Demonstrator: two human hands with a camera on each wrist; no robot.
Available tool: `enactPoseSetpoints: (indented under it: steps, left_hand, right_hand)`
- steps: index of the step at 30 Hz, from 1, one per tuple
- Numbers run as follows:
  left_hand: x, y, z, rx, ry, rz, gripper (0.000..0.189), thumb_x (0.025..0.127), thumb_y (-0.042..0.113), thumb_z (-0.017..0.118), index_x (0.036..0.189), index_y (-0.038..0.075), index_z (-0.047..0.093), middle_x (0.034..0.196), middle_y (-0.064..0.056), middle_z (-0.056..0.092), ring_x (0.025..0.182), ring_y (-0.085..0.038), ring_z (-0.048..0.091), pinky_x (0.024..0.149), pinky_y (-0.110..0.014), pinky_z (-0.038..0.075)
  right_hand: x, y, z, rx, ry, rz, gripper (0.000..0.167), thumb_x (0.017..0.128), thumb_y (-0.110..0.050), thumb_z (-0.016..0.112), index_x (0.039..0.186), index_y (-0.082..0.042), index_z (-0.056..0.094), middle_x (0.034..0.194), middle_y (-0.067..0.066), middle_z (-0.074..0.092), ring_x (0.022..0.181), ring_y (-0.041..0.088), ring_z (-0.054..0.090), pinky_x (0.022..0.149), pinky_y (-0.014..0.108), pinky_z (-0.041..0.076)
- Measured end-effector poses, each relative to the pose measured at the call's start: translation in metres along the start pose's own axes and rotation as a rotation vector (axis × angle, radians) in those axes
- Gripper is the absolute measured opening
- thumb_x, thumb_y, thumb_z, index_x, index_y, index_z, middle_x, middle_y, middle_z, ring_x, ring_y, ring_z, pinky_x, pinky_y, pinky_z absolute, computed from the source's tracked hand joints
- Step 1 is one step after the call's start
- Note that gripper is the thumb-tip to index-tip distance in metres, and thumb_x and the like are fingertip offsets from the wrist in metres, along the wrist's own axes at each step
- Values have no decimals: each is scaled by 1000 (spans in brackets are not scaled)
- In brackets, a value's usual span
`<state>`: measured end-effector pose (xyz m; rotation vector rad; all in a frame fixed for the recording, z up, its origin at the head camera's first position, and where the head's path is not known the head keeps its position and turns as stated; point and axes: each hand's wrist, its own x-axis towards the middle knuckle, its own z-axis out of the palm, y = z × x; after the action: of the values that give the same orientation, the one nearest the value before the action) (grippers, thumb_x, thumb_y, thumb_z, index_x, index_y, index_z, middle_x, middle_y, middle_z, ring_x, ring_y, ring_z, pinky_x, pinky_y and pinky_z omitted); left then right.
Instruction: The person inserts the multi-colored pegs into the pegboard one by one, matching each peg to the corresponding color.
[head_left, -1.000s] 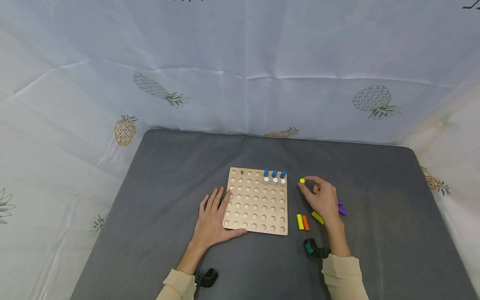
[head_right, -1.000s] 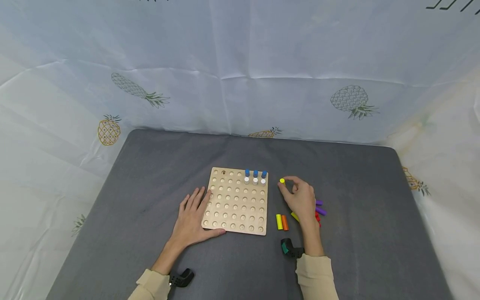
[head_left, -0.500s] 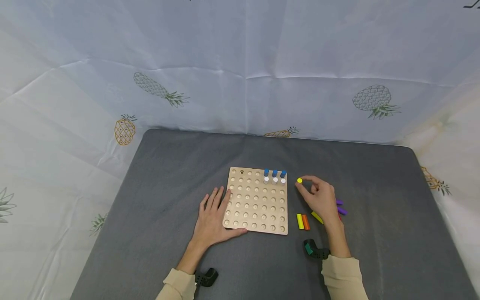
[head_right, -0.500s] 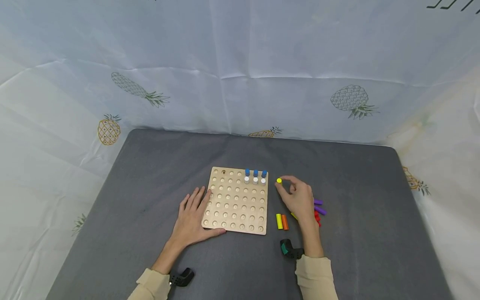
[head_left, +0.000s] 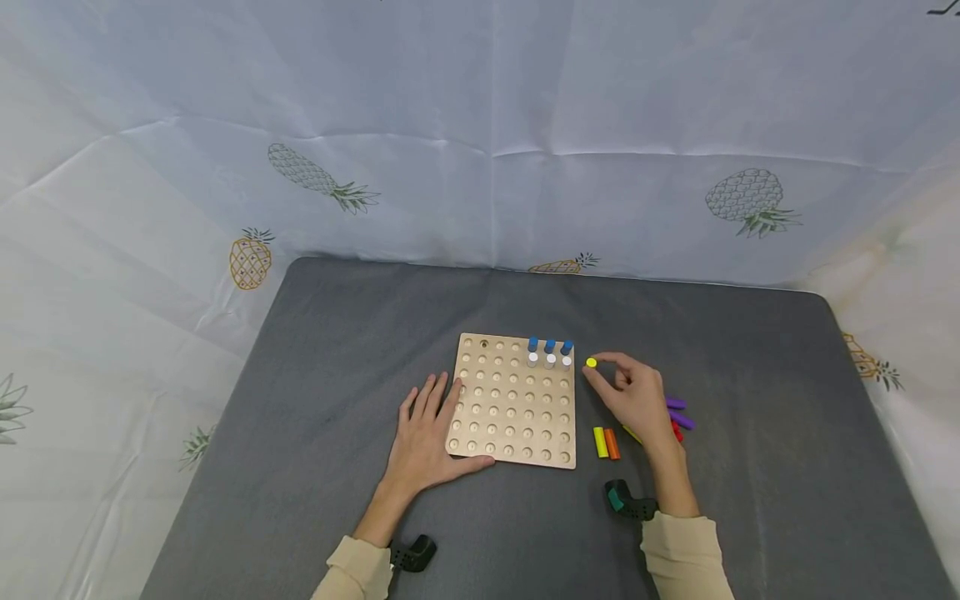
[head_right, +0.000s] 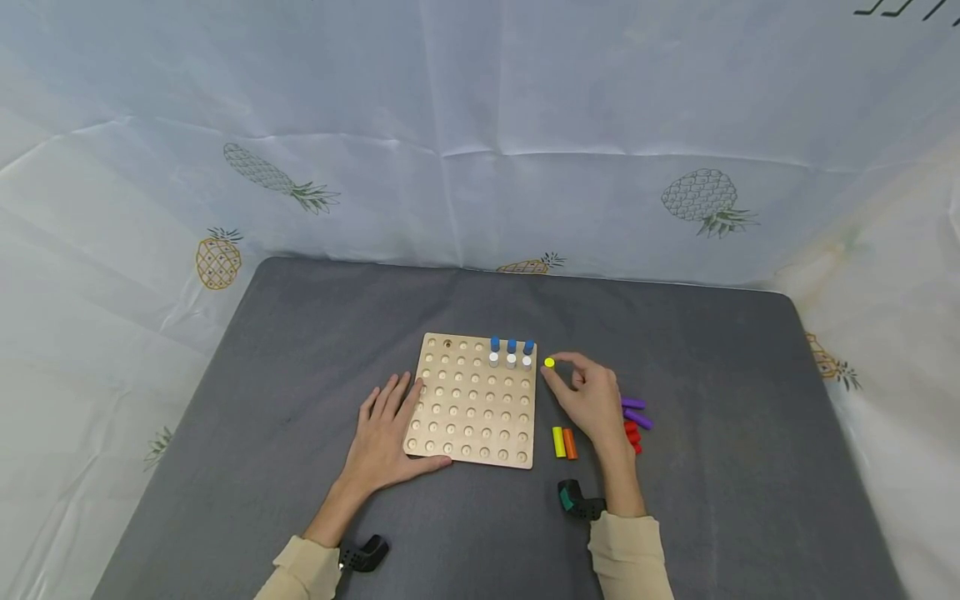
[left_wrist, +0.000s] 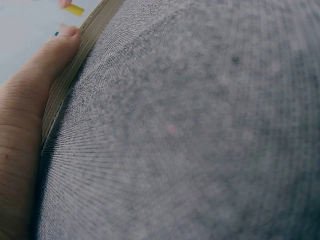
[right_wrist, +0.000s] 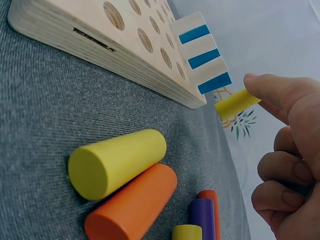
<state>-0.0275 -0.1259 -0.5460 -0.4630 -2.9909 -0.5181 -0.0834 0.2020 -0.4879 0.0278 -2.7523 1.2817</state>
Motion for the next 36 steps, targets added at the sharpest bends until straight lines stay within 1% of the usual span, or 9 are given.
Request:
enactPoseSetpoints:
  steps: [12, 21, 36]
  left_hand:
    - [0, 0, 0, 2, 3, -1, 129, 63, 85, 72, 164, 19, 27, 167, -13, 34, 155, -33, 32, 124, -56, 23]
    - [1, 1, 0, 5, 1, -10, 130, 62, 85, 72, 163, 18, 27, 167, -12, 33, 156, -33, 30, 125, -55, 21]
    - [1, 0, 0, 15, 4, -5, 130, 62, 86, 72, 163, 18, 28, 167, -12, 34, 155, -33, 31, 124, -56, 24]
  right_hand:
    - [-2, -3, 5, 51, 4, -75, 20, 89, -17, 81, 106, -8, 75, 55, -6, 26, 45, 0, 19, 47, 22, 26]
    - [-4, -9, 10, 100, -13, -89, 19, 88, -17, 82, 104, -9, 75, 56, -6, 25, 46, -1, 19, 45, 22, 25]
    - [-3, -18, 23, 151, -37, -111, 21, 87, -17, 82, 105, -9, 76, 55, -7, 26, 46, -1, 19, 45, 22, 26]
